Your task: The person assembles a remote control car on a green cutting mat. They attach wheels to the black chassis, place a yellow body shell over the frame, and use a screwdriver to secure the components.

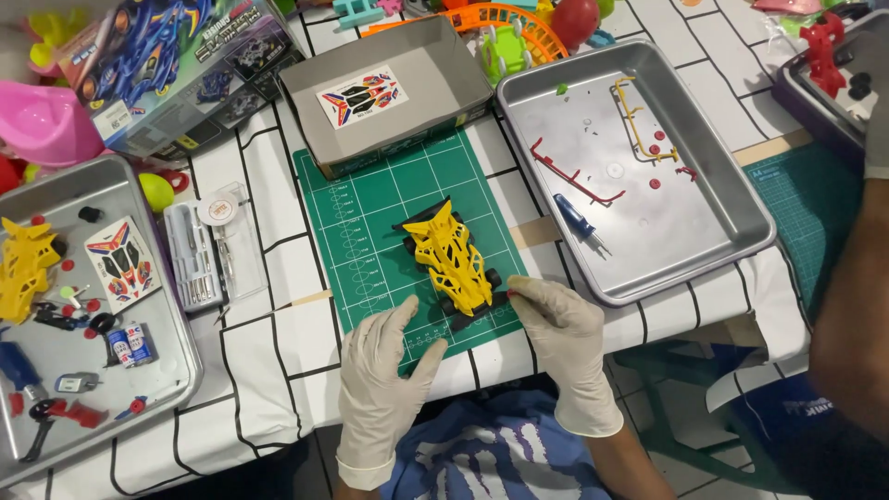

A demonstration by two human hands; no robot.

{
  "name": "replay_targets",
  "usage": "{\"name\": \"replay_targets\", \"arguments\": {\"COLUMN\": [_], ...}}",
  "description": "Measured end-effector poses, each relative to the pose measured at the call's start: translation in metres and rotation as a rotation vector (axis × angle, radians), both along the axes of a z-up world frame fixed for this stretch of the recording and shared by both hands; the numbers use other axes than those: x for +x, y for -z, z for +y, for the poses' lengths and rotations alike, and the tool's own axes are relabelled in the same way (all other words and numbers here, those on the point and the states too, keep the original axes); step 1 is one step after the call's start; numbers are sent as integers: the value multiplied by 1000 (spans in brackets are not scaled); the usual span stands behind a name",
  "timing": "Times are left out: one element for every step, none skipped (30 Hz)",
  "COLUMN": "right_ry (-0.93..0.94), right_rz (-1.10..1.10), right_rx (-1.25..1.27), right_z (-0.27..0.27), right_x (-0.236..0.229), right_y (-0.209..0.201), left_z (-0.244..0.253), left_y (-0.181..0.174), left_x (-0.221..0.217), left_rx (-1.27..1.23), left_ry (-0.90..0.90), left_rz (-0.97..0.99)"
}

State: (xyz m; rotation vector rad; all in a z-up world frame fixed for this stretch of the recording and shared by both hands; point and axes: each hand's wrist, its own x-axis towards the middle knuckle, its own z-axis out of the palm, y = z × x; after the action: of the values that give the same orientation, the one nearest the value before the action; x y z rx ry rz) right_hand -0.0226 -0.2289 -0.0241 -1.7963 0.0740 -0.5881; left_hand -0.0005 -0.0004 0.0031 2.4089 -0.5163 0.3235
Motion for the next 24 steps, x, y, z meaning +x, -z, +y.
{"name": "replay_targets", "arguments": {"right_ry": [-2,40,84,84,91,98,95,89,84,83,101,119,118,124,129,128,134,139,141,131,122,125,117,109], "right_rz": [3,-3,-9,-4,-52,-100,-98,-121,-140,-136,-126,-117,-114,-124,-136,-135,-129,-124,-122,-126,-130,-129,-133,-137], "right_rx": [0,-96,-193,-193,-285,-376,-375,-386,-397,-396,-410,-424,-424,-433,-442,-441,-419,-397,-398,-401,-405,-405,-405,-405], "right_z": [2,3,4,5,6,7,7,7,6,7,8,8,8,8,8,9,10,11,12,13,13,13,13,13], "right_x": [1,2,2,1,1,2,1,1,0,0,0,1,1,1,2,2,2,2,3,4,5,6,6,7], "right_y": [0,1,1,1,1,1,2,3,4,5,5,5,6,7,8,8,8,8,6,4,3,2,2,2], "left_z": [1,1,1,2,2,3,3,3,3,3,3,3,2,2,2,2,3,3,3,3,3,3,3,3], "left_y": [2,4,5,7,8,9,9,10,10,10,10,10,10,10,10,10,10,10,11,12,13,13,12,12], "left_x": [0,0,0,1,2,2,3,4,4,4,5,5,6,6,6,7,7,7,7,7,7,7,8,8], "left_rx": [0,12,25,25,43,61,62,121,179,180,196,212,212,223,234,235,246,257,257,266,275,275,278,281], "left_ry": [-2,-3,-2,-2,13,28,26,54,84,84,89,94,94,99,103,102,107,112,114,111,110,113,119,124], "left_rz": [3,15,28,32,32,32,34,-6,-44,-40,-53,-67,-64,-76,-89,-89,-89,-89,-88,-92,-98,-98,-88,-78]}}
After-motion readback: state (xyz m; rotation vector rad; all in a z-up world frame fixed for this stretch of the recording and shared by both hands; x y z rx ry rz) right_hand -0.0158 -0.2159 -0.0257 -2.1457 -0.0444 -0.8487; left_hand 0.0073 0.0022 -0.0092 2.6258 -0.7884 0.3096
